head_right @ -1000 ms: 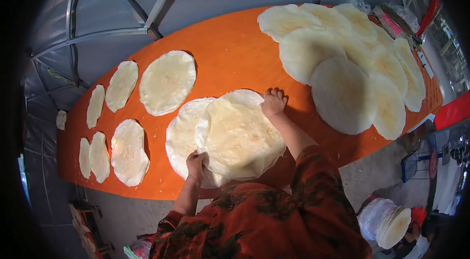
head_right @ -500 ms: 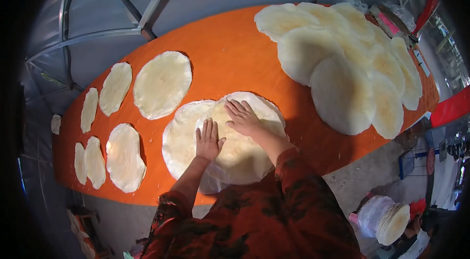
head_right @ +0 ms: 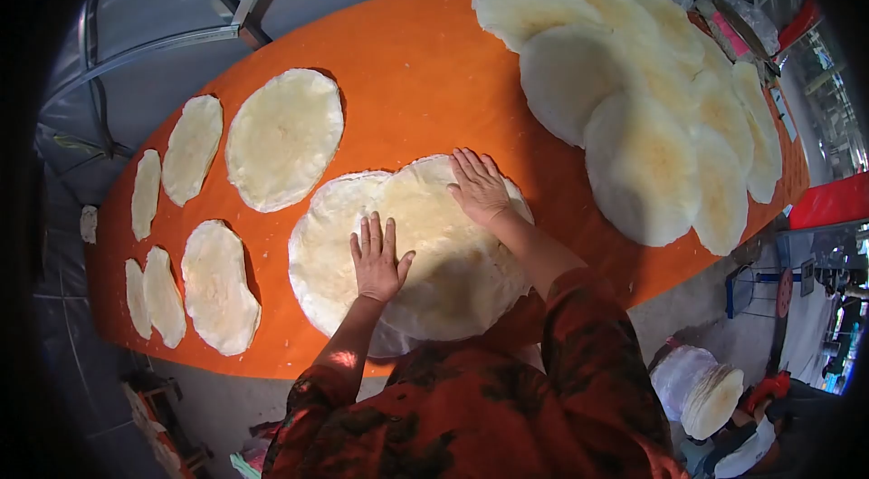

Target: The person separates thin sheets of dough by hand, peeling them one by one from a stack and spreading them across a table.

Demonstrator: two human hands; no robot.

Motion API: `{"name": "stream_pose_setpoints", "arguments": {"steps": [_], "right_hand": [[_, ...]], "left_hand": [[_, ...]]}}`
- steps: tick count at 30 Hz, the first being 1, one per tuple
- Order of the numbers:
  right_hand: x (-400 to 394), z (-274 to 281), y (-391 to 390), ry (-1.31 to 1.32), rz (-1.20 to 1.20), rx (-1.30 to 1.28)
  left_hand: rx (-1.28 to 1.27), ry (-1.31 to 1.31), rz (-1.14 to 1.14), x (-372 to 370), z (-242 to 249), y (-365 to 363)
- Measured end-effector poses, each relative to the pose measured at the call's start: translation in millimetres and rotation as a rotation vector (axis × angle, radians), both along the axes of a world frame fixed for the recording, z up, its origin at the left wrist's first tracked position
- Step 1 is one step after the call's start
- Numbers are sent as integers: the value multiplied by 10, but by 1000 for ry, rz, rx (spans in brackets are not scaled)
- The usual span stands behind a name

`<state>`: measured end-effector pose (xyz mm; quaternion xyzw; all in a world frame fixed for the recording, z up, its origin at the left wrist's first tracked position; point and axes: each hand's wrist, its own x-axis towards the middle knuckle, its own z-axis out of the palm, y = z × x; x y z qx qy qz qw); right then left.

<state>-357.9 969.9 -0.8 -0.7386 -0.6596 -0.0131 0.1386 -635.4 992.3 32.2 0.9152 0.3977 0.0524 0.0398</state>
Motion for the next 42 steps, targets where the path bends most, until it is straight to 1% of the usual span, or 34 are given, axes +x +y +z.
{"name": "stream_pose_setpoints", "arguments": {"steps": [4, 7, 10, 14, 16, 19, 20, 23, 26, 29, 32, 34, 35, 36, 39, 40, 41, 42], "right_hand": [[-71, 54, -2, -25, -44, 15], [-299, 323, 141, -449, 70, 5], [-512, 337, 175, -45, 319, -45], [-400, 125, 70, 86, 273, -15], [-261, 112, 137, 74, 238, 53], [-128, 56, 21, -51, 215, 48], [-83, 76, -40, -67, 225, 89], [83, 292, -293, -142, 197, -20], [267, 257, -602, -107, 109, -36], [147, 382, -665, -260, 91, -32], [-484, 602, -778, -84, 175, 35], [-466, 190, -1063, 69, 189, 77], [-479, 164, -1143, 144, 195, 102], [-462, 156, -1199, 148, 131, 20], [-440, 284, -1213, 72, 179, -2], [-430, 189, -1210, 57, 173, 8], [-454, 188, -1202, 76, 159, 19], [-446, 189, -1189, 92, 148, 27]], "left_hand": [[-7, 15, 5, 6, -9, -2], [-3, -2, 11, -23, -60, -18], [15, 0, 1, -2, -41, 12], [20, -21, -4, -21, -48, 4], [20, -20, -3, -2, -40, 3], [6, -32, 14, -49, -46, -28], [1, -35, 17, -50, -50, -24], [-4, -28, 21, -57, -33, 2], [-3, -32, 24, -55, -35, -13], [-6, -34, 26, -62, -51, -30], [-14, -35, 27, -61, -26, -33], [-15, -39, 16, -79, -58, -35], [-13, -42, 9, -78, -69, -22], [0, -53, 5, -49, -68, 24], [11, -67, -16, -144, -103, -51], [29, -85, -29, -143, -148, 0], [39, -105, -39, -143, -74, 4], [17, -214, -57, -219, 7, -14]]}}
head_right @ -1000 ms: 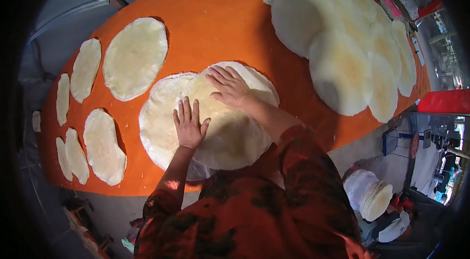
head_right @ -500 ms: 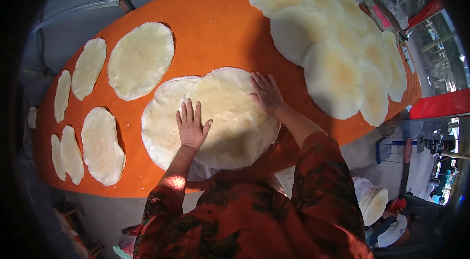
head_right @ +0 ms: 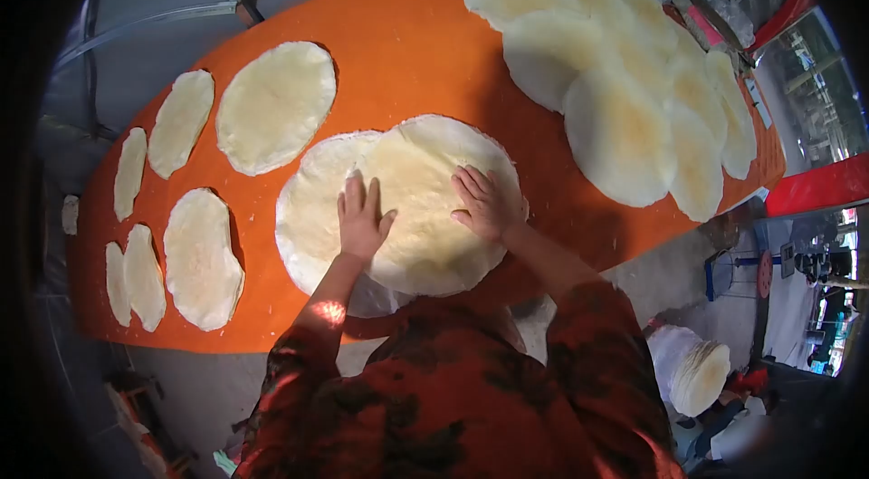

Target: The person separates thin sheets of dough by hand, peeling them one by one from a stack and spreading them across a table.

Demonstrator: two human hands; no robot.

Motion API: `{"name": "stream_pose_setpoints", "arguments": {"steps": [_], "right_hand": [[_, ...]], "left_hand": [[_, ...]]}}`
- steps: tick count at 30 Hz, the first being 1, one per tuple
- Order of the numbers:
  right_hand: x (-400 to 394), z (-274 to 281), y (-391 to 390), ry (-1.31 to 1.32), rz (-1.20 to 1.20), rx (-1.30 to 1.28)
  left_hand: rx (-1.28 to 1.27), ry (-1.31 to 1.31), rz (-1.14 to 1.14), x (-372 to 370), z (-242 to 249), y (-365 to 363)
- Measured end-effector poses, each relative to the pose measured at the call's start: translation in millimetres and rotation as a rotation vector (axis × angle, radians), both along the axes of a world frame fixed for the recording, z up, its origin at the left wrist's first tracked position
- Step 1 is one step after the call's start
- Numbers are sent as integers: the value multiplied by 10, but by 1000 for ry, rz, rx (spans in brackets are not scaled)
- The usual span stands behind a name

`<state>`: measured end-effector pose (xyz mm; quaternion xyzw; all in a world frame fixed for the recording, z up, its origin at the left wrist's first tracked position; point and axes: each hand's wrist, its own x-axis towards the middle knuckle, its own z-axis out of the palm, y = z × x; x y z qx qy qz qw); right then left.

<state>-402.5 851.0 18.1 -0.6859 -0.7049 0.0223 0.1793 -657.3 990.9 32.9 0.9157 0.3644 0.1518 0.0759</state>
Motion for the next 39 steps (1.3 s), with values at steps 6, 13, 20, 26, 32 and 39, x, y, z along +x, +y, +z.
{"name": "stream_pose_setpoints", "arguments": {"steps": [6, 13, 20, 26, 32, 39], "right_hand": [[-1134, 495, -391, 105, 102, 48], [-1529, 547, -447, 51, 213, -103], [-1210, 374, -411, 254, 324, -96], [-1270, 907, -380, 427, 4, -172], [-1546, 440, -571, 164, 204, 141], [-1510, 598, -279, 107, 47, -273]], "left_hand": [[-595, -534, 549, -870, -22, -586], [-669, -635, 686, -766, 37, -650], [-1017, -841, 684, -876, -158, -803], [-1413, -1038, 739, -815, 275, -873], [-1736, -1130, 635, -827, 283, -835], [-1860, -1228, 378, -789, 476, -862]]}}
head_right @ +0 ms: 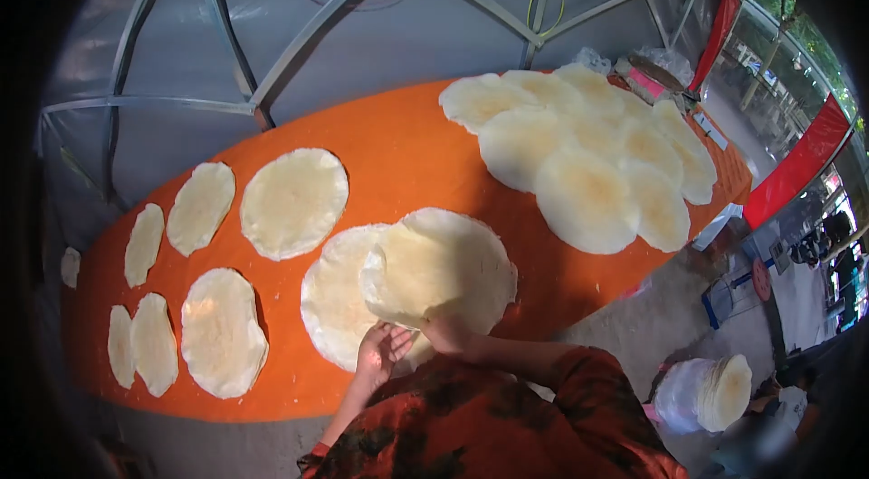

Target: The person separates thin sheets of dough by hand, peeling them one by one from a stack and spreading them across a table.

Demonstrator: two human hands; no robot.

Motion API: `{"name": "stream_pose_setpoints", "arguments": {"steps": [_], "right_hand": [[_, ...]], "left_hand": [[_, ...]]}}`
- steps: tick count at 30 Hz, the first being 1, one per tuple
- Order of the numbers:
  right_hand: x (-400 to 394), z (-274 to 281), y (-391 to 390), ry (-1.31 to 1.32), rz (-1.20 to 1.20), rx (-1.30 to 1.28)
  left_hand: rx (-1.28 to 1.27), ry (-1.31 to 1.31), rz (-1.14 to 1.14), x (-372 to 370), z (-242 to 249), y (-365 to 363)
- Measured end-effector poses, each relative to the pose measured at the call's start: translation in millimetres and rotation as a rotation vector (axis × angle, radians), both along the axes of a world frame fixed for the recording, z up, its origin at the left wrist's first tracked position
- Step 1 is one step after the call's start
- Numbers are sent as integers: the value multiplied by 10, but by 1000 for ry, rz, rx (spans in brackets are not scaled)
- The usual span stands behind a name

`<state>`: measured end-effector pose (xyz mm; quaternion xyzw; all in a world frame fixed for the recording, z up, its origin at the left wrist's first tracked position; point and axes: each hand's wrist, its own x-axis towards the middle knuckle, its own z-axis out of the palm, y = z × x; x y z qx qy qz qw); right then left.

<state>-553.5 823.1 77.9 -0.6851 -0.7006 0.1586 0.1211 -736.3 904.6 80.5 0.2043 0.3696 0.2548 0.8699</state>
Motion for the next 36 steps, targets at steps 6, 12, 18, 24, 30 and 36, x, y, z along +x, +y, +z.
{"name": "stream_pose_setpoints", "arguments": {"steps": [6, 12, 18, 24, 30, 36], "right_hand": [[966, 1419, 1162, -97, 40, 185], [2604, 2587, 2253, 499, -314, 416], [4420, 1284, 2955, 939, -817, 617], [3448, -519, 2313, 256, -500, 562], [427, -286, 798, 820, 181, -168], [-455, -34, 551, 740, 268, -191]], "left_hand": [[605, 575, 419, -445, -416, 3], [618, 793, 687, -1013, -803, -109], [348, 632, 593, -1036, -736, -217], [-43, 426, 554, -813, -352, -146], [110, 143, 462, -532, -129, -131], [153, 12, 402, -497, -320, -46]]}}
